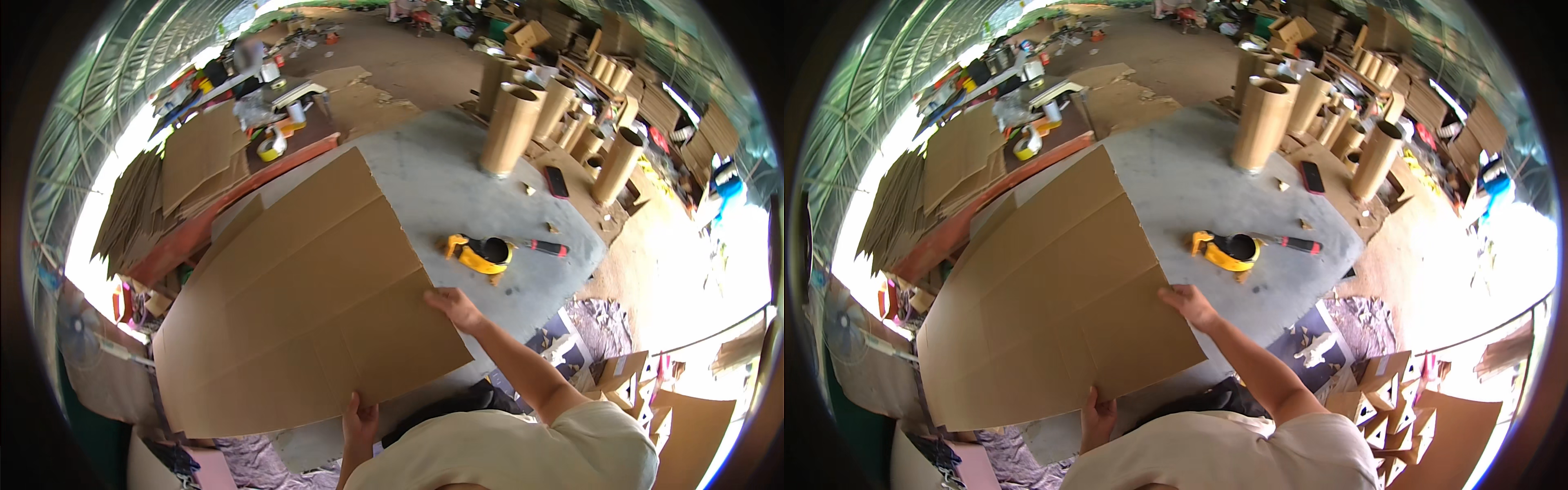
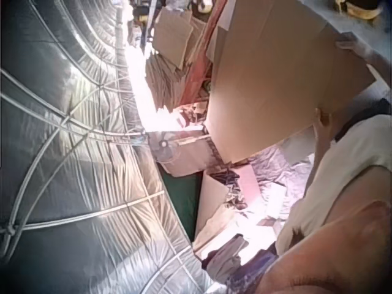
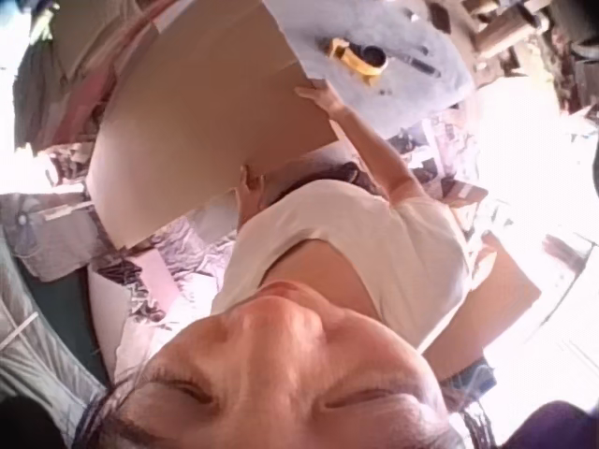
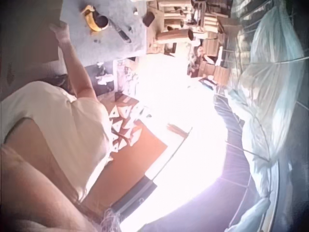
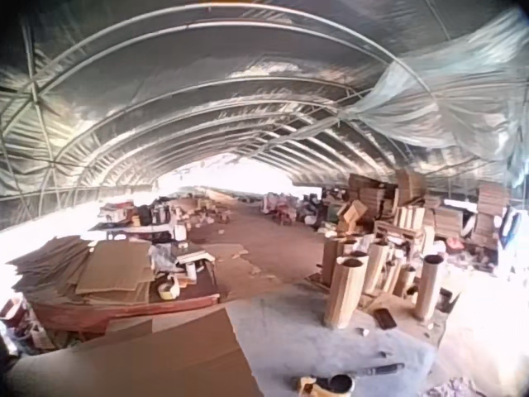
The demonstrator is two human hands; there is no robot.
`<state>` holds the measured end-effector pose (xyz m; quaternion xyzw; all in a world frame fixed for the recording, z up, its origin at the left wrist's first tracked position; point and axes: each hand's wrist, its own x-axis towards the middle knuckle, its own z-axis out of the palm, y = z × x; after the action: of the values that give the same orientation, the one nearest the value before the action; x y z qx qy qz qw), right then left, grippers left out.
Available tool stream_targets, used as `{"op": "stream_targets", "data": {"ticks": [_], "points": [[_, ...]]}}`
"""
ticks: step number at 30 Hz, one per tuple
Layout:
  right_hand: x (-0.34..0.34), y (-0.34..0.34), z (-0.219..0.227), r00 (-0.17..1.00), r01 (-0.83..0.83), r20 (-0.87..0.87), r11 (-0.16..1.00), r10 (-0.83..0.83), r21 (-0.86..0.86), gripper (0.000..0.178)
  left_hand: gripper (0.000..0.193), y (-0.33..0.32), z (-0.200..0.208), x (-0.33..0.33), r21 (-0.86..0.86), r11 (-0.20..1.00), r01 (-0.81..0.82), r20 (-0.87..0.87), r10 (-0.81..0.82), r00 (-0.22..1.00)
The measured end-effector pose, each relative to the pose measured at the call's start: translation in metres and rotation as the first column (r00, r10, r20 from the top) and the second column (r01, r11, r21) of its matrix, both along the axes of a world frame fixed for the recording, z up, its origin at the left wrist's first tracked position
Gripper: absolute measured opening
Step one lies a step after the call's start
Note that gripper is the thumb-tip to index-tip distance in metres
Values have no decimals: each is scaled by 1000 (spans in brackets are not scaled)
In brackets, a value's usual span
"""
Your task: The person assembles a small cardboard box by folding flaps and sealing them with a tape dispenser. They then cut a larger cardboard sheet with a utility knife and roll it into a cylinder, placing it among other similar cylinders.
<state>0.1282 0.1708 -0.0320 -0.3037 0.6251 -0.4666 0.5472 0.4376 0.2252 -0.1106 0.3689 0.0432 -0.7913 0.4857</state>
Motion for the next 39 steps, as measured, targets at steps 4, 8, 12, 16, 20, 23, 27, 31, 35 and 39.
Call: {"op": "stream_targets", "data": {"ticks": [4, 8, 12, 16, 20, 23, 27, 31, 35, 39], "points": [[-105, -5, -42, 158, 145, -916, 926, -369, -348, 28, 24, 11, 6, -56, 56, 998, 1, 35, -3, 999], [-166, -12, -94, -127, -114, -986, 986, 105, 120, 28, 21, 14, 10, -97, -48, 998, -40, 38, 42, 998], [-205, 6, -63, 63, -139, -961, 951, -270, -276, 24, 20, 21, 15, -99, -47, 996, -75, 76, 79, 994], [-320, 30, -75, 59, 205, -943, 929, -326, -309, 18, 20, 37, 20, -95, -110, 993, 45, 100, -34, 994], [-407, 57, -83, 55, 387, -920, 857, -389, -340, 19, 20, 36, 14, -95, -57, 995, 79, 106, -73, 992], [-371, 44, -88, -71, 294, -868, 821, -492, -489, 32, 22, 28, 1, -91, -60, 993, 98, 118, -90, 989], [-228, 28, -112, 353, 195, -894, 956, -276, -218, 62, 28, 26, 27, -122, -92, 989, 117, 159, -101, 982], [-175, -4, -145, 264, 257, -935, 951, -237, -169, 76, 32, 28, 24, -131, -415, 855, 311, 590, -7, 807], [-126, -38, -142, 406, 112, -896, 983, -182, -149, 83, 32, 17, 7, -122, -243, 946, 214, 507, -64, 859], [-115, -95, -134, 364, 89, -908, 978, -209, -189, 59, 32, 1, 3, -128, -191, 953, 236, 522, -105, 847]]}}
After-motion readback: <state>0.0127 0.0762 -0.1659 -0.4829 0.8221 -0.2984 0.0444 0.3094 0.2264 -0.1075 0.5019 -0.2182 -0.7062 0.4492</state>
